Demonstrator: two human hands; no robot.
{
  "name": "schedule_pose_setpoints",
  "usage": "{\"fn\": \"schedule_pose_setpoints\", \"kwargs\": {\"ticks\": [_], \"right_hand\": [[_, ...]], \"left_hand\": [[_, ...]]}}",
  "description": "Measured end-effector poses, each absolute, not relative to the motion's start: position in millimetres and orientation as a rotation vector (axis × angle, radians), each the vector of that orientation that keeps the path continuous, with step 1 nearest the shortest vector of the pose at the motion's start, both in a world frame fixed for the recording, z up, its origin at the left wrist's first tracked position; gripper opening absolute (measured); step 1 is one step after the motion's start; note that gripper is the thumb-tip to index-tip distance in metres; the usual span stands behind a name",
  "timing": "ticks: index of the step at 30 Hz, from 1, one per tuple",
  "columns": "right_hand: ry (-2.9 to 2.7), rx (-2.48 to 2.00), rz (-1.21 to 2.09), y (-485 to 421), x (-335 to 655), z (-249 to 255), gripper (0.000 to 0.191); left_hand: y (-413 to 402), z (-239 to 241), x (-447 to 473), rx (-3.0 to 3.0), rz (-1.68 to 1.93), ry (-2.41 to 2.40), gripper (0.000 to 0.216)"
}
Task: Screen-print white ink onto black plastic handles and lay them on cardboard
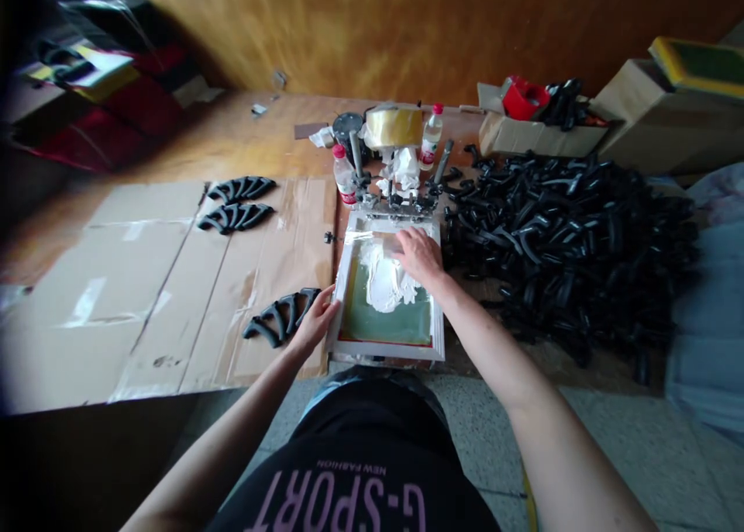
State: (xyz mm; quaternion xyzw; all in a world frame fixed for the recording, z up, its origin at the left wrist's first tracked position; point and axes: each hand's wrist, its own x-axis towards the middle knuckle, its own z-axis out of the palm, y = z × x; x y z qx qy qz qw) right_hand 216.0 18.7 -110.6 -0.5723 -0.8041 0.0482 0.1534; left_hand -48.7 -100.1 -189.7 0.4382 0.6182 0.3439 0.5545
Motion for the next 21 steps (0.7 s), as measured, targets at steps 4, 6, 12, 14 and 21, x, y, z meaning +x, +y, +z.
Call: {"fn": "schedule_pose_setpoints", "kwargs": {"ticks": [4,6,12,14,21], "right_hand": [[-2.539,-1.591,0.241,-10,205,-118,0.008],[-2.707,-1.367,0.252,-29,214,-119,0.012],[-2.839,-1.081,0.391,-43,224,-109,0.009],[-2.739,-1.228,0.284,-43,219,-113,0.014],[-2.722,-1.181,0.380,-58,214,-120,0.015]], "left_hand": [[-97,-199,-53,1.086,0.766,1.539,0.065],[-98,-200,-54,1.100,0.770,1.567,0.063],[-99,-196,-52,1.099,0.763,1.563,0.063],[-100,-191,-51,1.076,0.789,1.523,0.064],[-102,-177,-48,0.987,0.831,1.476,0.066]]}}
